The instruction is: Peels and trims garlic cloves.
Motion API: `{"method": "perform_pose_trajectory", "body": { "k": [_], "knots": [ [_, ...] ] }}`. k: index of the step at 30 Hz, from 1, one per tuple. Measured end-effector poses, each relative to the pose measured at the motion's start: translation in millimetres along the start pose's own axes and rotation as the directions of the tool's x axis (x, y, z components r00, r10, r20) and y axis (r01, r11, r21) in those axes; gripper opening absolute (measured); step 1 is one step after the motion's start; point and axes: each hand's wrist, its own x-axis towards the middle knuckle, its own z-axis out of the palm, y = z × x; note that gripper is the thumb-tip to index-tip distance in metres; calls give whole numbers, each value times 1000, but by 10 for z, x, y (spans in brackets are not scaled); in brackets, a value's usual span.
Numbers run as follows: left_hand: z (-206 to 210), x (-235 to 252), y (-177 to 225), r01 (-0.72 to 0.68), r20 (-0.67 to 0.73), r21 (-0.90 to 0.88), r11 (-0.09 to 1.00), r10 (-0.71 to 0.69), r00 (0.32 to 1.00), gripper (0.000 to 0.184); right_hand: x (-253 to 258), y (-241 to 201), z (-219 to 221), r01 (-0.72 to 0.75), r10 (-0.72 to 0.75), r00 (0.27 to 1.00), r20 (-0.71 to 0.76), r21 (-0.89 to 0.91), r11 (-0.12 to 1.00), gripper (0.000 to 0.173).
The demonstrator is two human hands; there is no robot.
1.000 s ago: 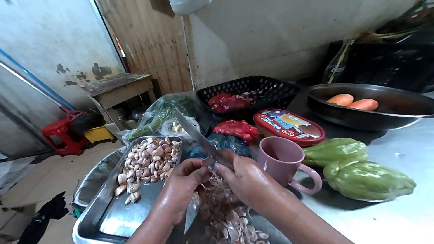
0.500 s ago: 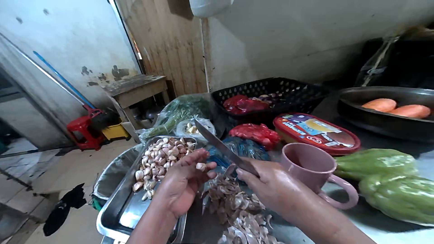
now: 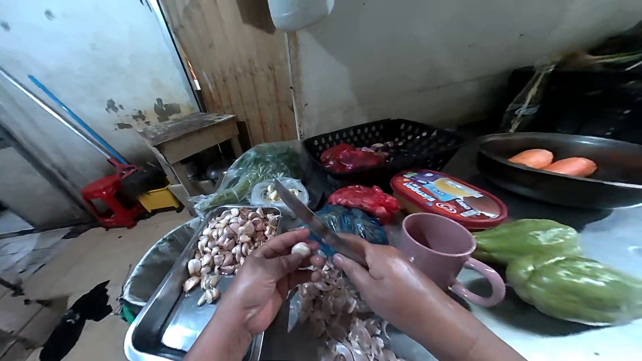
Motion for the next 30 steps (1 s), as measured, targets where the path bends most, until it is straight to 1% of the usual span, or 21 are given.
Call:
{"method": "perform_pose_trajectory", "body": {
  "k": [2,5,6,8,10,14,17,20,22,24,28,30],
  "knots": [
    [-32,5,-10,2,51,14,1000,-3,999,30,-10,32,37,54,-53,997,-58,9,999,33],
    [-42,14,-38,-26,69,27,999,24,997,27,-21,50,93,160,-161,983,-89,-20,987,32],
    [-35,13,-47,-41,66,39,998,38,997,26,-20,58,113,196,-198,976,-92,-36,980,32],
    [-11,2,-54,-56,39,42,998,55,998,24,-15,51,113,203,-205,978,-36,-54,978,33],
    [28,-6,-68,-68,-16,46,997,69,997,23,-7,67,133,216,-220,974,-53,-79,973,32],
    [106,13,-142,-71,-127,43,997,76,989,21,-7,34,131,185,-191,979,-65,-88,979,32],
    [174,19,-236,-109,-171,-4,994,106,980,20,-6,18,138,170,-177,982,-62,-107,980,33],
    [258,15,-276,-125,-206,6,992,123,971,16,1,-13,125,121,-128,990,-58,-115,986,34],
    [288,7,-299,-148,-218,43,988,154,964,15,2,-71,61,54,-51,998,37,-108,993,36],
    [294,9,-323,-185,-236,78,980,198,951,15,19,-103,21,22,-12,995,100,-101,995,37],
    [282,25,-359,-226,-249,92,970,242,938,13,32,-103,2,15,1,991,136,-113,994,38],
    [269,21,-381,-245,-240,104,964,263,934,13,26,-94,23,30,-16,993,114,-125,992,37]
  ]
}}
